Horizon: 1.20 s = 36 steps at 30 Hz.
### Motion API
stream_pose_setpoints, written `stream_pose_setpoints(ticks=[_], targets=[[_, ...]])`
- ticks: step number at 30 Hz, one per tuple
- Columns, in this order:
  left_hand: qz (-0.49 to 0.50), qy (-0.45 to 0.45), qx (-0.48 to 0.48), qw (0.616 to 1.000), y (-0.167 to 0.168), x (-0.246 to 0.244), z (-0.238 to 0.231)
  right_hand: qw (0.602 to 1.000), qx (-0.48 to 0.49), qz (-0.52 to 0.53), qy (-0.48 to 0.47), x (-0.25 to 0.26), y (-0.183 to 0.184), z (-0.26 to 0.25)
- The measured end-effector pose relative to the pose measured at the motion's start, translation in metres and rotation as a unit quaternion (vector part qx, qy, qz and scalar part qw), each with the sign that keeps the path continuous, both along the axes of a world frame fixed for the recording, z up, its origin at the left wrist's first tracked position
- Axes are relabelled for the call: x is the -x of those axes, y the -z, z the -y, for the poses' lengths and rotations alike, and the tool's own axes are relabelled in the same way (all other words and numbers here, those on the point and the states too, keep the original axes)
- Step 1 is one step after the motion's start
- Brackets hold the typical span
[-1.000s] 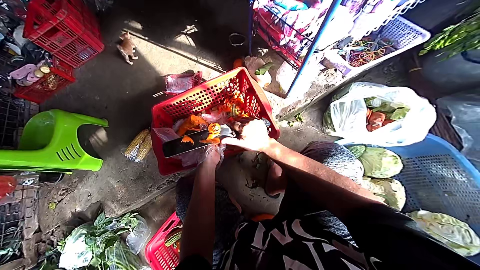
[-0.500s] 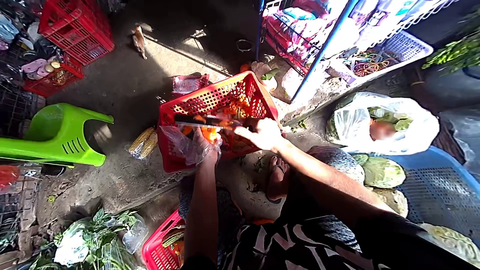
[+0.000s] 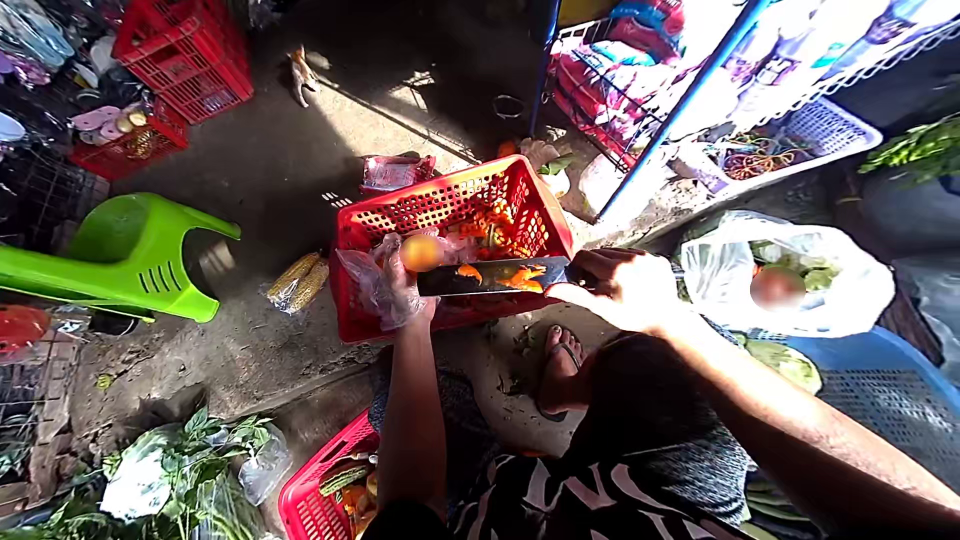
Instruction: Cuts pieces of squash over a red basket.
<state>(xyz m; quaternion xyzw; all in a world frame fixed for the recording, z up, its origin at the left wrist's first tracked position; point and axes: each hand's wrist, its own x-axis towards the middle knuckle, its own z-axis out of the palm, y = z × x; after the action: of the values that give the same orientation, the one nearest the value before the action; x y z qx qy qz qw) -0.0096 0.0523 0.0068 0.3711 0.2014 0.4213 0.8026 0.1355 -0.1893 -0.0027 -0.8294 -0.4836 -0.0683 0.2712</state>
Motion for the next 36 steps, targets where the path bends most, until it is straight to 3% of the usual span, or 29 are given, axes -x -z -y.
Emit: stream_pose_setpoints(ticks=[4,15,20,25,30,34,36], targets=[[-0.007,-0.022,0.017,1.0,-0.002,-0.001,-0.002,1.0,0.011,0.018,0.007,0.0,-0.007,0.009],[-0.028,-0.052,-0.045,0.997,0.005,0.002,-0.005,0.999,0.032,0.037,0.009,0.002,-0.012,0.006],[0.01,-0.075,-0.163,0.984,0.009,0.004,-0.006,0.996,0.074,-0.054,0.021,0.009,-0.015,0.002],[-0.024,-0.058,-0.105,0.993,0.006,0.009,-0.007,0.999,0.028,0.031,0.016,0.008,-0.004,-0.001],[-0.002,-0.082,-0.143,0.986,0.006,0.007,-0.003,0.987,0.103,-0.118,0.03,0.017,-0.014,-0.001],[-0.039,-0.078,-0.149,0.985,0.007,0.011,-0.006,0.999,0.048,-0.002,0.019,0.016,-0.004,-0.001],[-0.041,-0.07,-0.12,0.989,0.005,0.01,-0.004,0.998,0.061,-0.01,0.02,0.016,-0.007,0.0]])
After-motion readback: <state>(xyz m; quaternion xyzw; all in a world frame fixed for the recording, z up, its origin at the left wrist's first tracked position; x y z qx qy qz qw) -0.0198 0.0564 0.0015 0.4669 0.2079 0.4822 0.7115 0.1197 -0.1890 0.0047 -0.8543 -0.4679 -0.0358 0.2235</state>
